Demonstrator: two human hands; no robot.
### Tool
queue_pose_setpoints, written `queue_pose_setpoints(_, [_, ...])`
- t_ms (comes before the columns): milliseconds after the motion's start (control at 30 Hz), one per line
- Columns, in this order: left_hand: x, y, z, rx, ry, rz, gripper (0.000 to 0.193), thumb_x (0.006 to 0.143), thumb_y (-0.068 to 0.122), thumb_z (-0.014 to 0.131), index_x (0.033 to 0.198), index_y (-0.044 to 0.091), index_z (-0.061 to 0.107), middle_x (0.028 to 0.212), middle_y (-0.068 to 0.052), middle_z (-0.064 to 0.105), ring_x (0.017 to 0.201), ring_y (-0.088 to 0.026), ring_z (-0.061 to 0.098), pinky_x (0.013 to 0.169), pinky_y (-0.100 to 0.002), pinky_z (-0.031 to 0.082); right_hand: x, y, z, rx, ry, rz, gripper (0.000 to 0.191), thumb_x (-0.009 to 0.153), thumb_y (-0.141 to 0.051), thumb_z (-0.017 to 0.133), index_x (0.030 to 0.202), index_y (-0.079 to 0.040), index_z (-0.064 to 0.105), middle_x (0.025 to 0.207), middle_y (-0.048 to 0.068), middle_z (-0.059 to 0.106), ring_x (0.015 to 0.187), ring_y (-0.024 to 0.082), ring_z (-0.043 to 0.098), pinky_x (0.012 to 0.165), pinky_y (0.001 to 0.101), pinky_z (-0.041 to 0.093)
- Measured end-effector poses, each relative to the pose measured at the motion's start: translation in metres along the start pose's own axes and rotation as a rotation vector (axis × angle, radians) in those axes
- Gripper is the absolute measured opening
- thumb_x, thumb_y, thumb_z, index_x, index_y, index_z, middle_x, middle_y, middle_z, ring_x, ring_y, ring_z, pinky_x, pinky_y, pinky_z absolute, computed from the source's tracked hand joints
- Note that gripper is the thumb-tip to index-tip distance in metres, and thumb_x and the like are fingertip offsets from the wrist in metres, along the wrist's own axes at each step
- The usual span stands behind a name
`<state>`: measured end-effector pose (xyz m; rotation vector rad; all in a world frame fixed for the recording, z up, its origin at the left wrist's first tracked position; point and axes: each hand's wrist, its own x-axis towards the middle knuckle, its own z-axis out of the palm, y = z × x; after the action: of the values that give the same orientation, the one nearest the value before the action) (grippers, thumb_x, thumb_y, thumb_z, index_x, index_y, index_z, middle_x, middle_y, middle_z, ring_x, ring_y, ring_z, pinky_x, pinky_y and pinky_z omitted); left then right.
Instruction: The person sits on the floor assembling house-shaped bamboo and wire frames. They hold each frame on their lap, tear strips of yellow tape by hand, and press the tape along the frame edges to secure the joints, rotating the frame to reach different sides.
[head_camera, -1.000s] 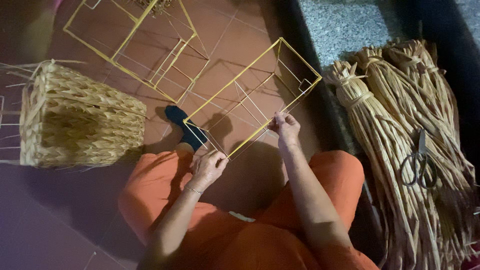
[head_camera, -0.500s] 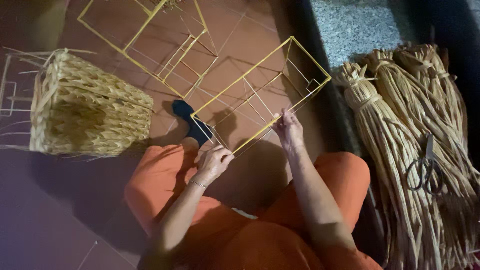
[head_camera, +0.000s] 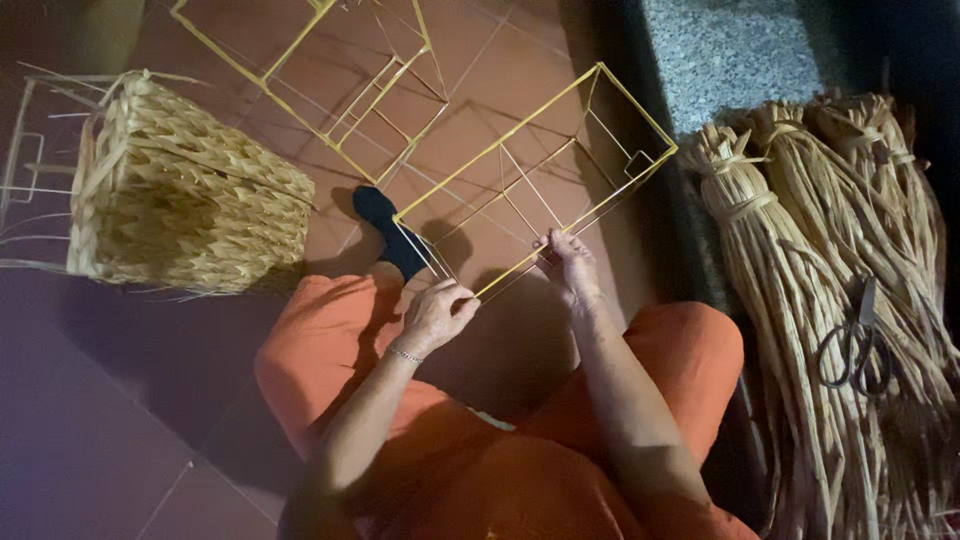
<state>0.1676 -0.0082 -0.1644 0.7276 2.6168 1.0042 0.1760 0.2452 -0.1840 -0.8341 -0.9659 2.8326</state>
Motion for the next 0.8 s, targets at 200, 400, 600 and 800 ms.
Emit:
queue_pose_setpoints(200, [0.001, -0.004, 0.006, -0.001, 0.047, 0.046, 0.013, 0.091, 0.022, 0.071, 0.087, 0.010, 0.075, 0.090, -0.010, 0.071, 0.084, -0.033, 0.070, 0.073, -0.044, 0.055, 0.007, 0.007, -0.004, -0.099, 0.070, -0.032, 0.016, 0.104, -0.022, 0.066, 0.095, -0.009, 0.065, 0.087, 0.007, 0.071, 0.077, 0.019, 0.068, 0.074, 0.0395, 0.063])
queue_pose_setpoints(400, [0.000, -0.001, 0.013, -0.062, 0.102, 0.031, 0.010, 0.087, 0.019, 0.074, 0.086, 0.009, 0.075, 0.086, -0.010, 0.072, 0.082, -0.032, 0.070, 0.070, -0.041, 0.055, -0.006, 0.018, 0.012, -0.250, 0.216, -0.081, 0.021, 0.101, -0.031, 0.066, 0.096, -0.010, 0.067, 0.085, 0.008, 0.075, 0.072, 0.017, 0.071, 0.072, 0.0390, 0.062])
queue_pose_setpoints(600, [0.008, 0.001, 0.027, -0.139, 0.188, 0.195, 0.008, 0.085, 0.014, 0.077, 0.086, 0.007, 0.073, 0.081, -0.011, 0.070, 0.078, -0.030, 0.069, 0.075, -0.042, 0.053, -0.027, 0.043, 0.026, -0.466, 0.124, -0.050, 0.027, 0.099, -0.026, 0.065, 0.117, -0.007, 0.073, 0.097, 0.007, 0.082, 0.086, 0.014, 0.081, 0.090, 0.0312, 0.058])
queue_pose_setpoints(800, [0.003, 0.004, 0.030, -0.161, 0.211, 0.149, 0.008, 0.085, 0.013, 0.077, 0.084, 0.008, 0.072, 0.082, -0.012, 0.068, 0.078, -0.033, 0.068, 0.070, -0.042, 0.054, -0.034, 0.059, 0.026, -0.411, 0.073, -0.043, 0.029, 0.100, -0.022, 0.063, 0.125, -0.006, 0.067, 0.095, 0.008, 0.077, 0.086, 0.015, 0.070, 0.079, 0.0307, 0.058])
